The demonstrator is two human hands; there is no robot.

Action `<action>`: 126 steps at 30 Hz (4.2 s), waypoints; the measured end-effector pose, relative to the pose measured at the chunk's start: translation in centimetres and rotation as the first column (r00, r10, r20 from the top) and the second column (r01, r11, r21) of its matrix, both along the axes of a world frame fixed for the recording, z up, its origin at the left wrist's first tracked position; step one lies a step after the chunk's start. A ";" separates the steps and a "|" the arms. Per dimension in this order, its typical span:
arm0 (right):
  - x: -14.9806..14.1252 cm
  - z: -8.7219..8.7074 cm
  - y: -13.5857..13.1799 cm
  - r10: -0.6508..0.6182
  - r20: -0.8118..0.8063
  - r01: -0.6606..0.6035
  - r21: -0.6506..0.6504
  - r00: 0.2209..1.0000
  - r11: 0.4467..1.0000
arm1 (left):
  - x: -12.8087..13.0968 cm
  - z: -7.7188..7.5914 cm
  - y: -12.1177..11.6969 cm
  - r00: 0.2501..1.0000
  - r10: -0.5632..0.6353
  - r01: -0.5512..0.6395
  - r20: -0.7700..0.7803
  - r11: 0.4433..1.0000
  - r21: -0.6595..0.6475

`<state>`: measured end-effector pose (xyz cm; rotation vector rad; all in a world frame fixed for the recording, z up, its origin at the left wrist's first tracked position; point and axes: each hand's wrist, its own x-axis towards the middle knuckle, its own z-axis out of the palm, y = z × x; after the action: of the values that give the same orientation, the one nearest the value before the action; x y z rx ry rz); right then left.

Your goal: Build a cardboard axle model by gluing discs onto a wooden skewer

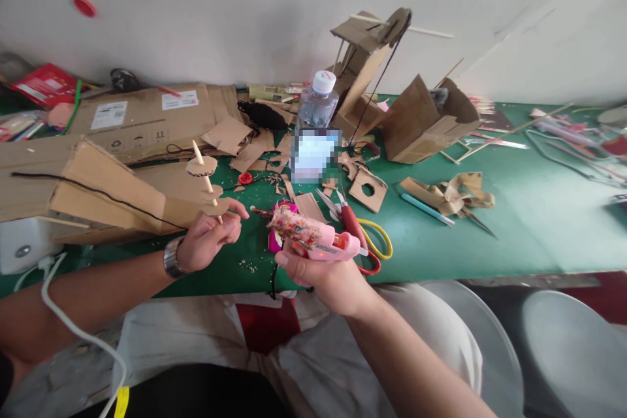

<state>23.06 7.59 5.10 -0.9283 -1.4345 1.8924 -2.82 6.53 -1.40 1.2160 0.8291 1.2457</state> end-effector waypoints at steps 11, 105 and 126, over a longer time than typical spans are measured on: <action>0.0 -0.8 -0.2 -0.085 -0.085 0.076 -0.104 0.993 0.992 | -0.1 -0.2 0.0 1.000 -0.002 0.002 -0.013 1.000 -0.016; -0.2 -1.5 -0.7 -0.091 -0.099 0.081 -0.097 0.991 0.992 | -0.4 -1.0 -0.1 0.999 -0.026 0.025 -0.021 0.999 -0.020; -0.8 -1.2 -0.5 0.031 0.058 -0.021 -0.174 0.998 0.984 | -0.4 -0.1 -0.3 0.997 -0.015 0.007 -0.071 0.993 -0.120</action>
<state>22.30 7.11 3.95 -1.0610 -1.3377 2.0504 -3.25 6.19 -1.50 1.1724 0.9351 1.1326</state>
